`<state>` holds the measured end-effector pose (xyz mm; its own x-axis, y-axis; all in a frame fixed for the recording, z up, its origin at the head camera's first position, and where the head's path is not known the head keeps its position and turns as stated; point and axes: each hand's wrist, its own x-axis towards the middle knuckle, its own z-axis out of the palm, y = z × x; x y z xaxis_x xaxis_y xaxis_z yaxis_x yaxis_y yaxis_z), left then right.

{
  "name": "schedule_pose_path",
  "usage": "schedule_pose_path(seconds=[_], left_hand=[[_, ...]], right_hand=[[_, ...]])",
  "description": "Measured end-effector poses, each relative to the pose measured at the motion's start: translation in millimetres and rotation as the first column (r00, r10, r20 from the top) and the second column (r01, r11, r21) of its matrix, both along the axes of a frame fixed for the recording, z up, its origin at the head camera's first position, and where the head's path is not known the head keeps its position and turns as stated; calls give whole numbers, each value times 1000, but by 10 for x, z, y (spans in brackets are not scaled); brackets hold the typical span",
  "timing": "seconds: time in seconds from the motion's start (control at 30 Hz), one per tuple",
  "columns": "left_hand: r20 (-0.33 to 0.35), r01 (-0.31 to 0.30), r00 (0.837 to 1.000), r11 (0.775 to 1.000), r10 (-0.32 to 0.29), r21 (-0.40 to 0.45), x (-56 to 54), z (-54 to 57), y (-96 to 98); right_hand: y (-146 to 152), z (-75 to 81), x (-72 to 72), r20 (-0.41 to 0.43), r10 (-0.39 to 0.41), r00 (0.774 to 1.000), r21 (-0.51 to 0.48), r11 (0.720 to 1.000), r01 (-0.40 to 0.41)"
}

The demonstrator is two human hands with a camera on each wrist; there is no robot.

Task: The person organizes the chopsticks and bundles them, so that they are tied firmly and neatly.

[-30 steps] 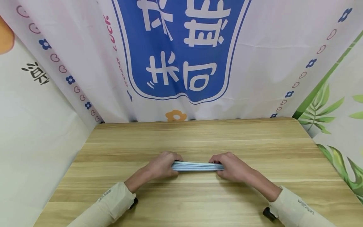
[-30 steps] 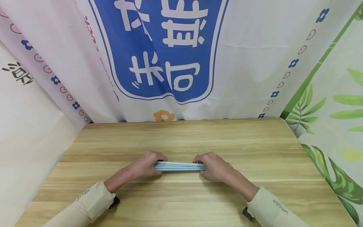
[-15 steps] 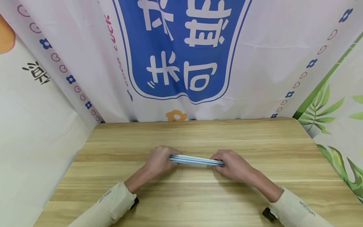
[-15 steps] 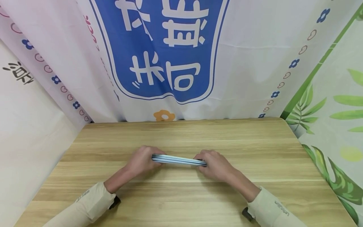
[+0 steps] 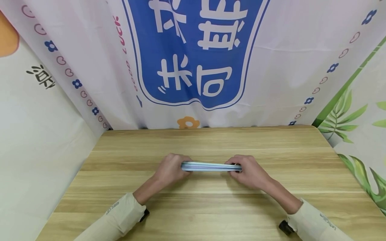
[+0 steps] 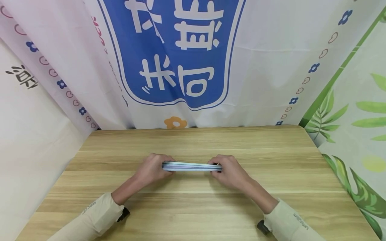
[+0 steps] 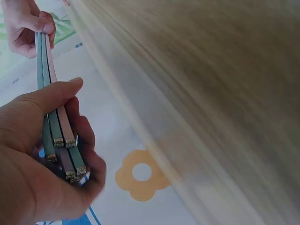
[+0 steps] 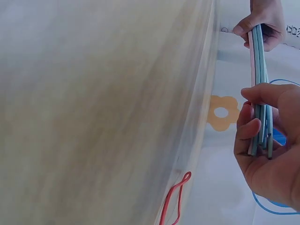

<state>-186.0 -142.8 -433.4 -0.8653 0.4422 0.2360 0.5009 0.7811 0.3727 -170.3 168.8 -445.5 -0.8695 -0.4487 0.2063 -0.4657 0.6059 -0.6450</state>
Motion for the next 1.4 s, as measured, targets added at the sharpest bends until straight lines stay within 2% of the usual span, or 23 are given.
schedule_pose_path(seconds=[0.2,0.3,0.43,0.57,0.7,0.9,1.1,1.4], left_hand=[[-32,-53,998,997,55,48,16,49,18],[-19,-34,999,995,36,91,9,61,34],[-20,23,1000,993,-21,119,-6,49,68],[-25,47,999,992,-45,116,-8,40,124],[-28,34,999,995,-31,92,-7,53,171],[-117,51,992,999,-51,-11,-20,40,174],[-169,83,981,995,-90,-49,-49,42,163],[-134,177,975,984,-175,4,-109,85,181]], right_hand=[[-6,-5,3,-22,-35,999,-53,998,34],[-15,-6,3,-37,-47,998,-85,995,44],[-29,5,4,-36,-63,997,-120,991,58],[-46,32,0,-20,-86,996,-130,988,83],[-63,54,-6,-13,-85,996,-123,989,83],[-69,35,2,12,-53,999,-115,992,54],[-44,30,-7,22,-20,1000,-105,994,22],[35,115,-30,86,-56,995,-144,987,68]])
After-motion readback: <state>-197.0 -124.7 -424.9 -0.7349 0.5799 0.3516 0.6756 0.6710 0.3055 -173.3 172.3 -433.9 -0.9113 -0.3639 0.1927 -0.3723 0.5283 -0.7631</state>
